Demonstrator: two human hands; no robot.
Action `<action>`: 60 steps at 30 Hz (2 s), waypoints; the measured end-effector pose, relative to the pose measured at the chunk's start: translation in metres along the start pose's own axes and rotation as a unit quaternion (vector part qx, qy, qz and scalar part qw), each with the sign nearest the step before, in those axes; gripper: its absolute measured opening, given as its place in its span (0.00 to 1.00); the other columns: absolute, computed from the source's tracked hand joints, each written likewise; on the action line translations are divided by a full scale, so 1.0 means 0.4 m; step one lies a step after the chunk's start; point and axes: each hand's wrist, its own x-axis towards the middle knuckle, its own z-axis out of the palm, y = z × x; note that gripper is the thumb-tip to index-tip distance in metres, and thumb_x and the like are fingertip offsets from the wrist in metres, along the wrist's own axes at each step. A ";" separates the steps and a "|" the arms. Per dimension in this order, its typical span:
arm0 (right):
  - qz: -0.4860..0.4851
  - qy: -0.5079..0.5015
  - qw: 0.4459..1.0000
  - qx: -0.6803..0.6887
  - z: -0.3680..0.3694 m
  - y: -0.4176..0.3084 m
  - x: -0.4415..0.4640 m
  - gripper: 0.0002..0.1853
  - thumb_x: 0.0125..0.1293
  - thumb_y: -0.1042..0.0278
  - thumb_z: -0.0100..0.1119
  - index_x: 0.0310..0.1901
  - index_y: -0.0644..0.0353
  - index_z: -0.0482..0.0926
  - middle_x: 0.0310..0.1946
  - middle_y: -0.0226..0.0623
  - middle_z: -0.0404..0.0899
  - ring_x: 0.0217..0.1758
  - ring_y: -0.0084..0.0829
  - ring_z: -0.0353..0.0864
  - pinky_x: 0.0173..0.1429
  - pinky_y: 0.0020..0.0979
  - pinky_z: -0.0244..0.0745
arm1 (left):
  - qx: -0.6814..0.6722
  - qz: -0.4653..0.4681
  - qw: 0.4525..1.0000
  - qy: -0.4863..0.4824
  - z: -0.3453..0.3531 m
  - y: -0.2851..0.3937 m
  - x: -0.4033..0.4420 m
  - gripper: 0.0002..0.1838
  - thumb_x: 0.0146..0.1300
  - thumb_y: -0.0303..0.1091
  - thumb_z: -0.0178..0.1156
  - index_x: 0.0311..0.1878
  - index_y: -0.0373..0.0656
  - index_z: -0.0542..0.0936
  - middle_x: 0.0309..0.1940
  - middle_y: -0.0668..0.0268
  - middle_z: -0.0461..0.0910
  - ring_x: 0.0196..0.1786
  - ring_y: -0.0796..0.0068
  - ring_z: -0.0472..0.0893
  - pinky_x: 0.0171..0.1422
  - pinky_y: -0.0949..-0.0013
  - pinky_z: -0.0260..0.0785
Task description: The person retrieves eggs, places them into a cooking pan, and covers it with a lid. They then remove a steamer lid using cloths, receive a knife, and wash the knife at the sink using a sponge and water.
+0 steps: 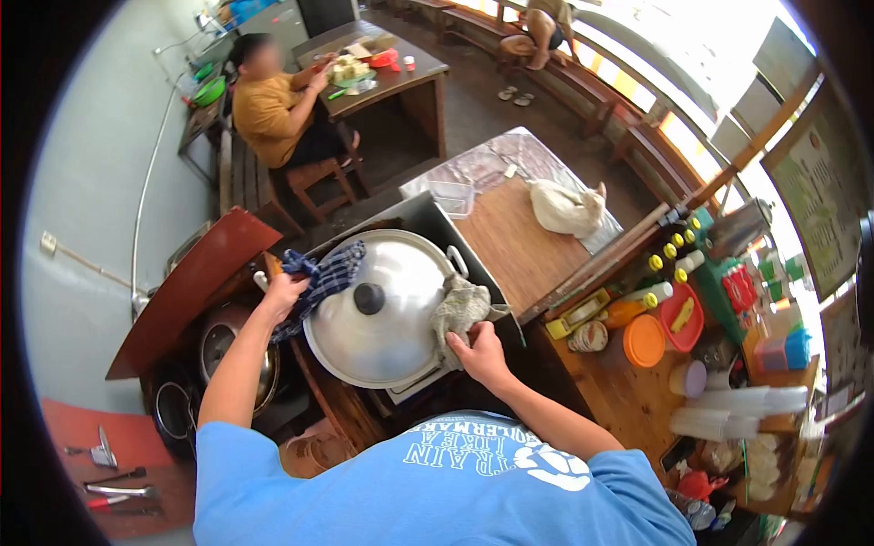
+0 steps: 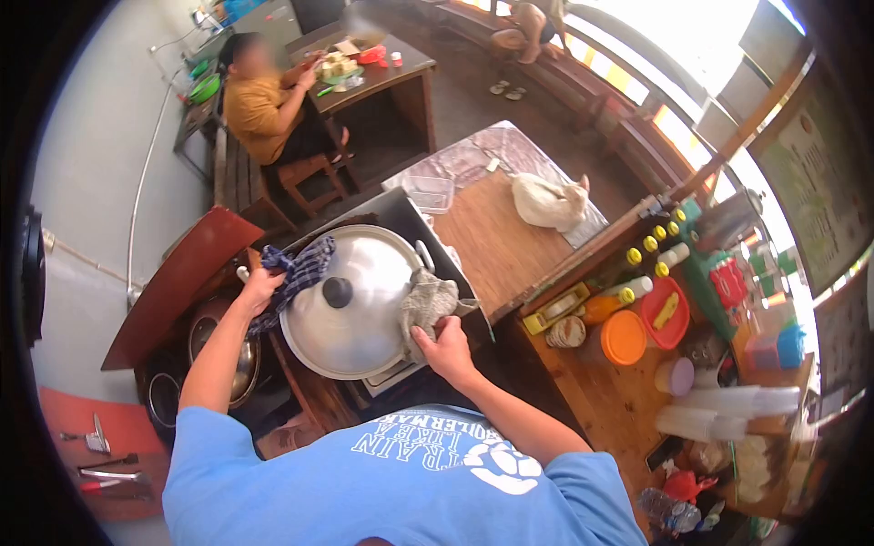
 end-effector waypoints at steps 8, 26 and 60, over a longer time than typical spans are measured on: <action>-0.068 -0.089 0.977 -0.179 0.015 -0.044 0.000 0.27 0.76 0.49 0.46 0.43 0.74 0.71 0.36 0.68 0.79 0.44 0.66 0.79 0.50 0.57 0.73 | 0.274 -0.031 0.960 -0.042 0.017 0.082 0.013 0.15 0.70 0.37 0.58 0.46 0.33 0.83 0.33 0.65 0.82 0.37 0.76 0.75 0.46 0.64 0.71; 0.033 -0.042 0.998 -0.040 -0.033 -0.119 0.007 0.22 0.66 0.54 0.50 0.35 0.70 0.80 0.33 0.64 0.81 0.41 0.63 0.82 0.50 0.53 0.76 | 0.136 -0.072 0.987 -0.039 -0.004 0.091 -0.087 0.11 0.70 0.32 0.52 0.36 0.39 0.83 0.29 0.73 0.81 0.31 0.81 0.77 0.38 0.71 0.67; -0.012 -0.094 0.969 -0.227 -0.803 -0.030 1.046 0.27 0.63 0.50 0.51 0.36 0.73 0.82 0.34 0.50 0.84 0.41 0.40 0.83 0.48 0.42 0.74 | 0.114 0.033 0.986 0.113 0.769 0.560 0.310 0.23 0.61 0.43 0.61 0.37 0.25 0.83 0.35 0.39 0.84 0.41 0.46 0.85 0.46 0.52 0.72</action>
